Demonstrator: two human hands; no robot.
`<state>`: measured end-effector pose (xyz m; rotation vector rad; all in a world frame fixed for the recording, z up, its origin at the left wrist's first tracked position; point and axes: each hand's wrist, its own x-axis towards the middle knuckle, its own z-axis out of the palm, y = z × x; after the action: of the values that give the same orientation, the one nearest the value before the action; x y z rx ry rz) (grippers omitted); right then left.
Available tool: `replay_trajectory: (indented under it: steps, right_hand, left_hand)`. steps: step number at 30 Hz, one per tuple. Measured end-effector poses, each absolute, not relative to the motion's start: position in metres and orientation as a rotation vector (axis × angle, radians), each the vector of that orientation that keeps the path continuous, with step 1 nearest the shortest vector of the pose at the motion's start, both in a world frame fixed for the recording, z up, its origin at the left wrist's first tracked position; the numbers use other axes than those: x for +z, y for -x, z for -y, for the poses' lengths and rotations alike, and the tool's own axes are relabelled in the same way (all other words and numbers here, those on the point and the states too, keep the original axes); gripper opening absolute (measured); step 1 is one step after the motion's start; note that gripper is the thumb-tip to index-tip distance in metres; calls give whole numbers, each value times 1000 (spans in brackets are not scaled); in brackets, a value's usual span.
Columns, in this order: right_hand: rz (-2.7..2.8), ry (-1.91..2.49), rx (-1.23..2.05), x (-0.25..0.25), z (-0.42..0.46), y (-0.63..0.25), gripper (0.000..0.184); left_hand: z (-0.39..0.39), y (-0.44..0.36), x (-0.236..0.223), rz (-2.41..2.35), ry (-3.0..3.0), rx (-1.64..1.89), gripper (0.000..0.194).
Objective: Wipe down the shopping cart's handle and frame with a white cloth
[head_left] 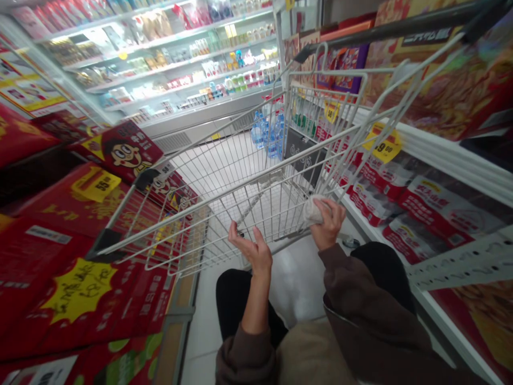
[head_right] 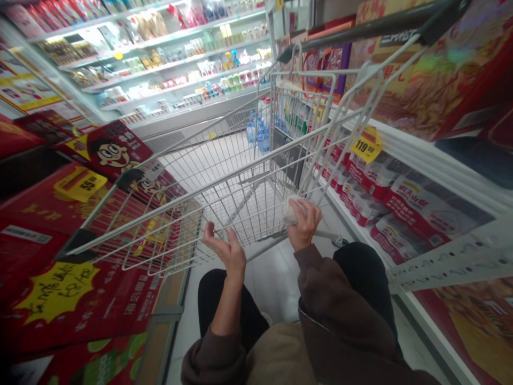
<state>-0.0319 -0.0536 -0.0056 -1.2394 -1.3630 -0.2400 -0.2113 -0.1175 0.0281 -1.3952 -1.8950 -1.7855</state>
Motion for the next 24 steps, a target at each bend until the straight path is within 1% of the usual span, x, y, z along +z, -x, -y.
replay_trajectory:
  steps: [3, 7, 10, 14, 16, 19, 22, 24]
  right_hand:
    - [1347, 1247, -249, 14, 39, 31, 51]
    - [1417, 1252, -255, 8, 41, 33, 55]
    - [1462, 1237, -232, 8, 48, 28, 52]
    - [1358, 1214, -282, 27, 40, 26, 45]
    - [1362, 1205, -308, 29, 36, 31, 47]
    - [1460, 1192, -302, 13, 42, 40, 54]
    - [1509, 1215, -261, 3, 53, 42, 56]
    - [1474, 1216, -264, 10, 54, 39, 54]
  left_hand:
    - [119, 210, 28, 1906, 1391, -1759, 55]
    - [120, 209, 28, 1917, 1406, -1741, 55]
    - [121, 209, 29, 1929, 1416, -1742, 54]
    - [122, 209, 30, 1995, 1392, -1703, 56]
    - [123, 208, 29, 2002, 1398, -1667, 56]
    - [126, 200, 26, 1944, 1431, -1593, 57]
    - [126, 184, 26, 1792, 1615, -1495, 54]
    - [122, 170, 30, 1701, 1872, -1399, 50]
